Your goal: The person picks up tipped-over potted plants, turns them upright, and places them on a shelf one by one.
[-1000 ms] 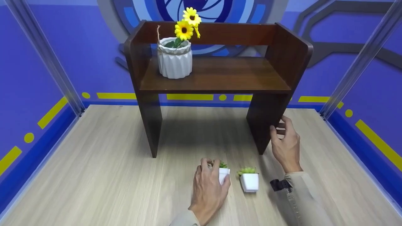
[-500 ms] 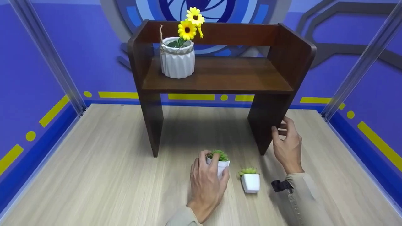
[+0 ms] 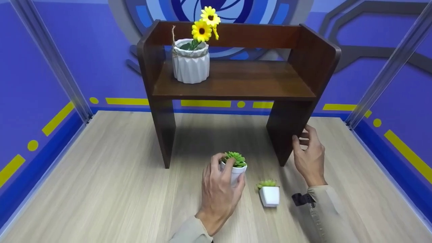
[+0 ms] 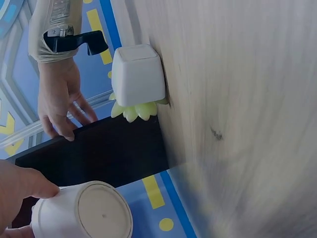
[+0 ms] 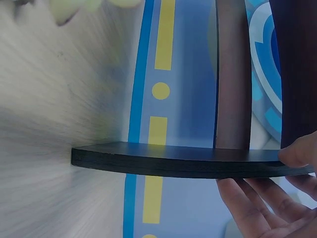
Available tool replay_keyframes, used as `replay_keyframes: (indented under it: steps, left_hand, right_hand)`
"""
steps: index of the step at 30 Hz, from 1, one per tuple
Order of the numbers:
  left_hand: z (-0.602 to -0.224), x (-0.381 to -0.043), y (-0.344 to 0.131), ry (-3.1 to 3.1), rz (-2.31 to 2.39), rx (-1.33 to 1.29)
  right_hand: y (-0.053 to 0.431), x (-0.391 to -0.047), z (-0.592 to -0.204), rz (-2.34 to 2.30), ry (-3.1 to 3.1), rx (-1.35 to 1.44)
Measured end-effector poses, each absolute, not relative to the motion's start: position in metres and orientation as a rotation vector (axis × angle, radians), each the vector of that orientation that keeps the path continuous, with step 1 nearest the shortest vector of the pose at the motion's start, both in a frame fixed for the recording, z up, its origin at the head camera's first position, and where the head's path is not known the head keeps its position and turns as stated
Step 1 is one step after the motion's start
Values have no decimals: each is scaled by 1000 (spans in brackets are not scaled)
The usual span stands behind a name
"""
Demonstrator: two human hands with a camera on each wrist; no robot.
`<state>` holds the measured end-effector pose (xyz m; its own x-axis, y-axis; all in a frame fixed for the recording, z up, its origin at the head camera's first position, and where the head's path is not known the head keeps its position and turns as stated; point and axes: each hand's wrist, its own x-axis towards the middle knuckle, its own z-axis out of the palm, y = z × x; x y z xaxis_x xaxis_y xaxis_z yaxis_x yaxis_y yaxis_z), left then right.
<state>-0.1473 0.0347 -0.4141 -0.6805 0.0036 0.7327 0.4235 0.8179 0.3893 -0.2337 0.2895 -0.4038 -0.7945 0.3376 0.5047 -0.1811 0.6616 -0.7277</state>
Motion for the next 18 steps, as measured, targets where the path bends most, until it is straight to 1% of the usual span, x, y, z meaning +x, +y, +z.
replay_keyframes:
  steps: [18]
  left_hand:
    - [-394, -150, 29, -2150, -724, -356]
  right_hand:
    - [290, -233, -404, 1067, -2257, -110]
